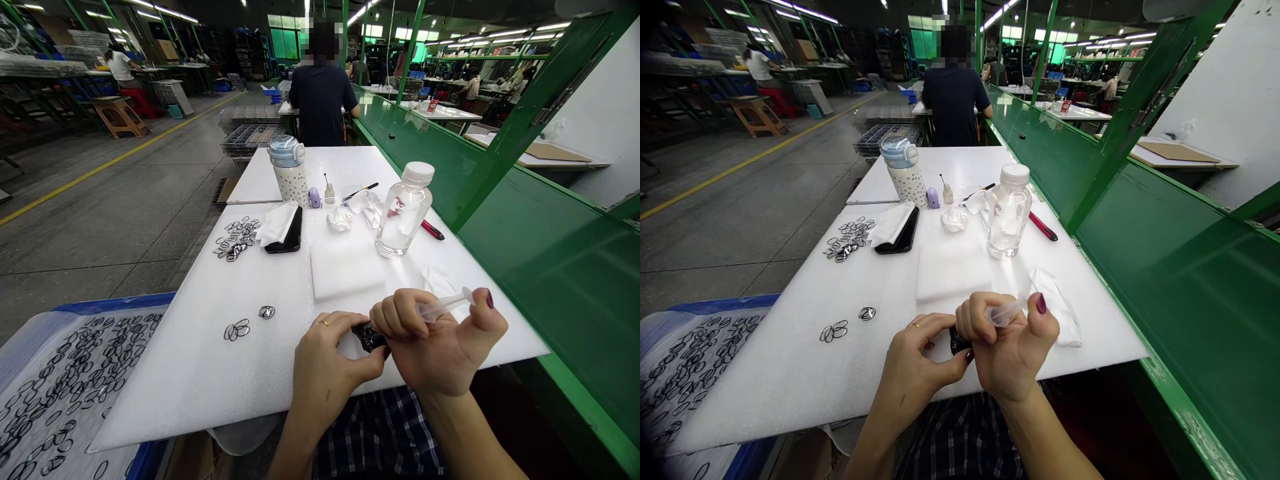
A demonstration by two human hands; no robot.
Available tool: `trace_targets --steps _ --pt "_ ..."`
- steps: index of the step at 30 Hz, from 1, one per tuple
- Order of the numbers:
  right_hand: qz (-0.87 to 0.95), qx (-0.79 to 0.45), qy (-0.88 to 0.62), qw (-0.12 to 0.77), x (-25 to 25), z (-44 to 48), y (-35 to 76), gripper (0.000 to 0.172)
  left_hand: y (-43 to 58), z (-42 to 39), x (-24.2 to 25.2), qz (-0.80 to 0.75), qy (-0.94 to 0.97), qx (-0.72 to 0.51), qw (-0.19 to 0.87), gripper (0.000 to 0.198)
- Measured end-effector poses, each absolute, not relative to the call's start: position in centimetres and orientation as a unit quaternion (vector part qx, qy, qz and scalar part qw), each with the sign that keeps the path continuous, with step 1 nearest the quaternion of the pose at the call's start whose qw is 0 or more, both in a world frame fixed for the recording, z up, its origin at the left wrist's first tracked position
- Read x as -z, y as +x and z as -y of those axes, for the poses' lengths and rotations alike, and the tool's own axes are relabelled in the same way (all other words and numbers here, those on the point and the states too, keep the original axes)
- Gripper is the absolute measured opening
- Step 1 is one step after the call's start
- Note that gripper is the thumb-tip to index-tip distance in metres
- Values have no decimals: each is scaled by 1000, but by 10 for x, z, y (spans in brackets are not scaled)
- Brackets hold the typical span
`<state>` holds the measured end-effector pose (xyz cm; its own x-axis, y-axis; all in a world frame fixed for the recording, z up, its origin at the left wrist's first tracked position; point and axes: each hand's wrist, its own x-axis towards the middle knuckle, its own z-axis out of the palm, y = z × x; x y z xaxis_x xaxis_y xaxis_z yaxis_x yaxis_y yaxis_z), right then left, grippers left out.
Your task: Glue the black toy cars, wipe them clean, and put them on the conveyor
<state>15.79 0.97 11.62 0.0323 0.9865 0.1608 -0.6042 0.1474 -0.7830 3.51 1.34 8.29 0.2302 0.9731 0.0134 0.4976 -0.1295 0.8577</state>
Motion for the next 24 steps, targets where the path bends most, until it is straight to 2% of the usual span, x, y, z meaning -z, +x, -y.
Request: trace_targets --steps 24 --pt "362 -556 -299 686 -118 -6 156 60 34 -14 -80 -539 688 -307 376 28"
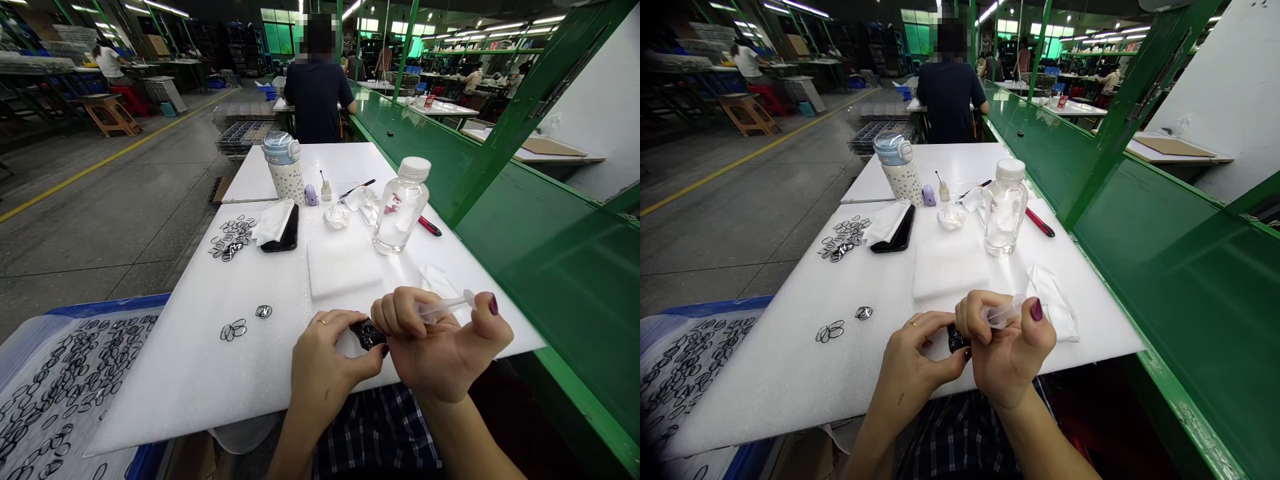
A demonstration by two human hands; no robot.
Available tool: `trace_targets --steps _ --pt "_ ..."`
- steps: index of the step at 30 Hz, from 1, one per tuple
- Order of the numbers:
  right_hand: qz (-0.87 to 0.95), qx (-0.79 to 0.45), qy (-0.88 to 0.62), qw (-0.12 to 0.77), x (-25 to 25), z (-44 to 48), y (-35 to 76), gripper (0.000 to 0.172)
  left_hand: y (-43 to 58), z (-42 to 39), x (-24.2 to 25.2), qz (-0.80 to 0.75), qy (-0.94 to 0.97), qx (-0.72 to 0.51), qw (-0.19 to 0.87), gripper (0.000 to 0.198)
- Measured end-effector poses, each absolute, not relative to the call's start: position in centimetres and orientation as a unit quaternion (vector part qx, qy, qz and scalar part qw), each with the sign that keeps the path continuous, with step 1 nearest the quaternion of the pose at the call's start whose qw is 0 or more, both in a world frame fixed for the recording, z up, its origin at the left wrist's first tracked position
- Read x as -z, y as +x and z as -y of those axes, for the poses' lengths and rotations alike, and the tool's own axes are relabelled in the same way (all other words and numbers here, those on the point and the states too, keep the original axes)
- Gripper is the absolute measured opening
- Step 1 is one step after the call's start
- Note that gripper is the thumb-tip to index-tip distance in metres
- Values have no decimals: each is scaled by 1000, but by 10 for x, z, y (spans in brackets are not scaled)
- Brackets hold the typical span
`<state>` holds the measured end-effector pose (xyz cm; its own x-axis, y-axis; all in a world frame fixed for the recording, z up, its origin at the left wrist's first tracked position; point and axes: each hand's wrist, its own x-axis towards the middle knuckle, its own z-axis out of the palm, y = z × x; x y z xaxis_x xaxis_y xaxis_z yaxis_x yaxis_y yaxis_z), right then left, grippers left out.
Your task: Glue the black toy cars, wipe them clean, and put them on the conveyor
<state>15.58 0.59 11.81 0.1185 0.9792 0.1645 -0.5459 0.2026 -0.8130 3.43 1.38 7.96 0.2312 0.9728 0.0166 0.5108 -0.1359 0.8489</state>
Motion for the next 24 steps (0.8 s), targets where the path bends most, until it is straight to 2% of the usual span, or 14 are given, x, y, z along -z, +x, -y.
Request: trace_targets --steps 13,17,21,24 --pt "369 -516 -347 691 -118 0 151 60 34 -13 -77 -536 693 -305 372 29" --pt "398 -467 -349 709 -140 1 158 65 33 -14 -77 -538 689 -305 378 30" --pt "418 -376 -266 783 -163 -36 161 64 33 -13 -77 -542 687 -307 375 34" --pt "433 -447 -287 728 -145 -85 153 59 32 -12 -75 -536 693 -304 373 35"
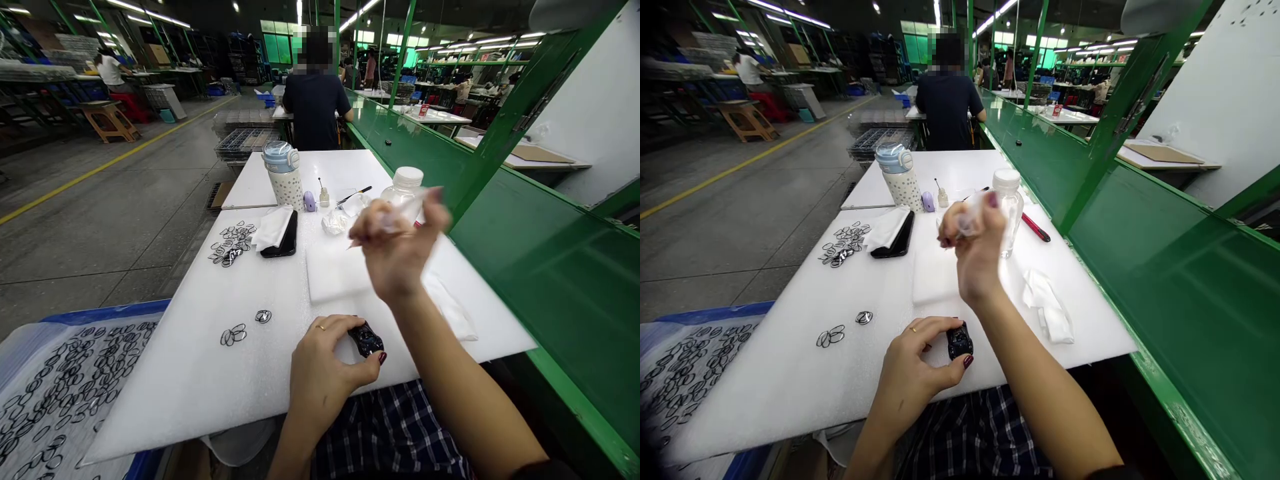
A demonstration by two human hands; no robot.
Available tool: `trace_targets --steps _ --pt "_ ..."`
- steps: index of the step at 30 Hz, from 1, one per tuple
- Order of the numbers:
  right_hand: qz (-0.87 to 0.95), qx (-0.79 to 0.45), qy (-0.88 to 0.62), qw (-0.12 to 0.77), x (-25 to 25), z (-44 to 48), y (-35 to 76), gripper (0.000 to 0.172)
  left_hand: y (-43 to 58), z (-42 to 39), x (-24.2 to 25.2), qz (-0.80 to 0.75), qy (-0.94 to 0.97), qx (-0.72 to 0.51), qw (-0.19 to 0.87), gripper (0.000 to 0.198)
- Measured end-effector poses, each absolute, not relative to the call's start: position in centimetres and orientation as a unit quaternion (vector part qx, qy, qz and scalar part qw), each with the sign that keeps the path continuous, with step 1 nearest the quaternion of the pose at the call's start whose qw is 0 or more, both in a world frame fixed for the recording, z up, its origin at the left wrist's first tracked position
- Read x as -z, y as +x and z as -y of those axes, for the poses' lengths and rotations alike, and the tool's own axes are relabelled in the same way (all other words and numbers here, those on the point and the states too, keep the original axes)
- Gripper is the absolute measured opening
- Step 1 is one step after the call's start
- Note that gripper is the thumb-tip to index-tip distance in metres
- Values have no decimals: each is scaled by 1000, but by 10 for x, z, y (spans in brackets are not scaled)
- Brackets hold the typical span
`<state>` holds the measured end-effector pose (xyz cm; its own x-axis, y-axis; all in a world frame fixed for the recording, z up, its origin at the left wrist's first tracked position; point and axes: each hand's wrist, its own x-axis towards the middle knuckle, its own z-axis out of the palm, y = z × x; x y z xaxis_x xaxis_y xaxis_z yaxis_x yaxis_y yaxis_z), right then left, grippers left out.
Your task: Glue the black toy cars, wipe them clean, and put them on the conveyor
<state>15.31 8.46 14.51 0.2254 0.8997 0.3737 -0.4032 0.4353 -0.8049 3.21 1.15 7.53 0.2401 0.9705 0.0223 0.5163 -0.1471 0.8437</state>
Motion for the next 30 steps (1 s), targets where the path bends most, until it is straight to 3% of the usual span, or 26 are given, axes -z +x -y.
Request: trace_targets --steps 2,4,8,12,14,17,19,24,27,30 --pt "448 -501 -361 646 -123 -108 147 52 31 -11 -74 -529 700 -303 371 36" --pt "457 -486 -412 621 -107 -115 146 45 29 -10 -73 -518 712 -302 365 38" --pt "478 -315 -408 712 -108 -81 170 23 26 -10 -70 -490 749 -286 341 46" --pt "484 -202 -490 696 -112 -42 229 13 23 -9 -67 -467 782 -268 314 50" --pt "463 -129 -610 630 -103 -33 263 15 23 -8 -66 -464 792 -264 297 48" --pt "469 -59 -759 447 -83 -31 300 20 24 -8 -65 -469 799 -257 276 45" --pt "499 -65 -774 385 -71 -31 310 20 24 -7 -64 -473 799 -251 275 44" --pt "544 -103 -743 376 -72 -19 287 19 23 -9 -63 -480 790 -254 284 43" --pt "565 -240 -677 407 -92 -4 256 28 26 -8 -69 -485 755 -307 318 44" --pt "577 -390 -586 415 -113 9 224 29 33 -4 -84 -433 698 -381 425 50"
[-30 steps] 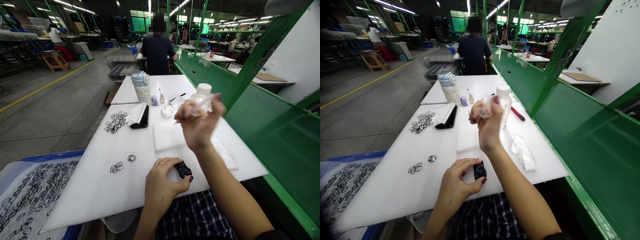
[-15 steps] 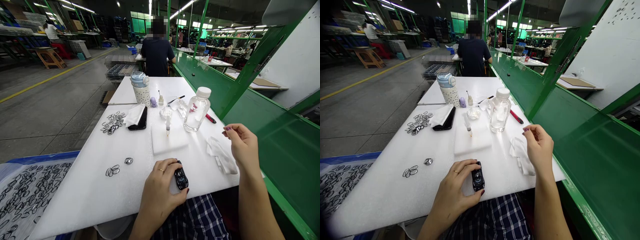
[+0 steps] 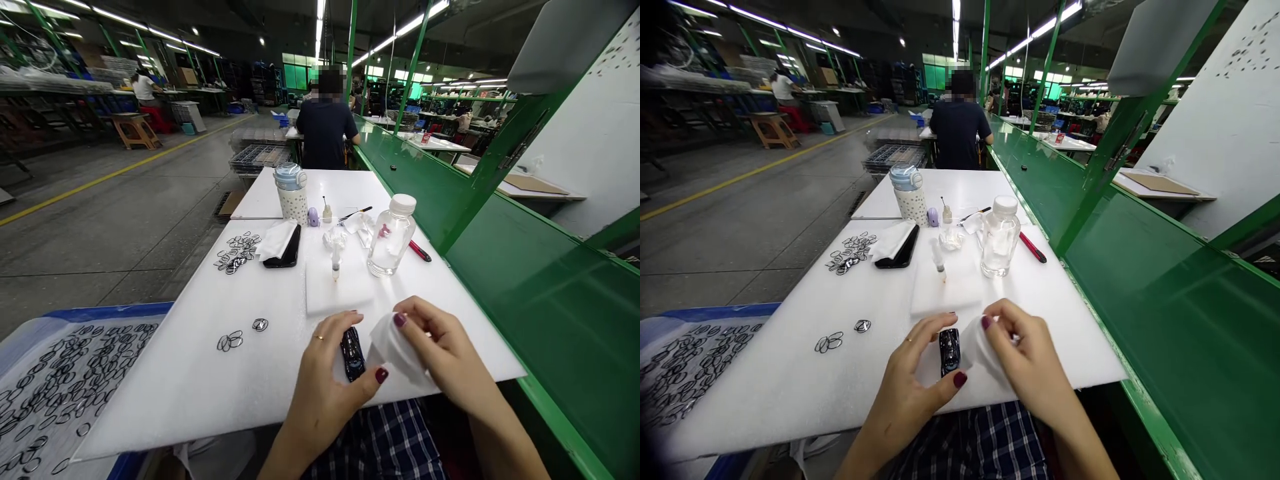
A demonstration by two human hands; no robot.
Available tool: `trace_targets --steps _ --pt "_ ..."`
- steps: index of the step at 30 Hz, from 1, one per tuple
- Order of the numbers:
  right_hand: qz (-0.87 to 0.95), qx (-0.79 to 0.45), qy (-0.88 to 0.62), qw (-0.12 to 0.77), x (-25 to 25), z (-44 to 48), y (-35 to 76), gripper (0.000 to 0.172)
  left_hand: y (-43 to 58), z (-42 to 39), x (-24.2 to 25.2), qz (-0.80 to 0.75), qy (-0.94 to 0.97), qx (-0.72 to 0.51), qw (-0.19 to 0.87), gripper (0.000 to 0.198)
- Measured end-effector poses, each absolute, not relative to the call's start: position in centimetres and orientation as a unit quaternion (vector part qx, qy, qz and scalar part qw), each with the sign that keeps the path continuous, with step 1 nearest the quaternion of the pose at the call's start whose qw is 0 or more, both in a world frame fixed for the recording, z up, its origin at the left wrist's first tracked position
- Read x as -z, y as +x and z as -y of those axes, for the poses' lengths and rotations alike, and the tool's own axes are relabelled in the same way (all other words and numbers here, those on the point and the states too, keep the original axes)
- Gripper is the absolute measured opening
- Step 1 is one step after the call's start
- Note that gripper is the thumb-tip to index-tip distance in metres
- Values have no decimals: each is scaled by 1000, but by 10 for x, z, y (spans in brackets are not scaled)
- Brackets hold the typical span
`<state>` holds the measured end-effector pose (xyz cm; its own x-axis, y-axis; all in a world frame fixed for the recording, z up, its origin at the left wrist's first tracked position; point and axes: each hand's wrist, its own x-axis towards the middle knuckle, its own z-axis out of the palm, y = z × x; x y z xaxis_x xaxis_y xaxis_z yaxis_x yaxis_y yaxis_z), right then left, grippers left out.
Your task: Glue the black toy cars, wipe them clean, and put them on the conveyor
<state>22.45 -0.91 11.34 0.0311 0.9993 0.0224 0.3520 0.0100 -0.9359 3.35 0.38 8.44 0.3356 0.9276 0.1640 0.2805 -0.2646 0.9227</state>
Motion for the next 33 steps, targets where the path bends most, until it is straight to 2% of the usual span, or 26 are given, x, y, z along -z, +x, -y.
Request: trace_targets --steps 4,7,10,13,18,23,28,33 --pt "531 -532 -486 446 -123 16 201 30 44 1 -107 -367 557 -430 609 20" --pt "458 -632 -427 457 -112 18 201 36 46 2 -118 -354 421 -487 679 23" --pt "437 -643 -400 484 -96 22 204 37 47 2 -124 -334 327 -512 721 25" --pt "397 -649 -374 531 -86 26 202 36 49 3 -128 -334 302 -523 723 25" --pt "350 -676 -388 519 -83 32 187 41 49 4 -128 -349 282 -550 704 31" --pt "277 -677 -378 567 -82 32 180 39 47 6 -128 -345 250 -541 725 27" --pt "378 -666 -410 496 -74 34 187 45 43 8 -131 -364 237 -534 725 30" --pt "391 -641 -443 490 -69 37 196 31 29 5 -132 -375 211 -523 736 41"
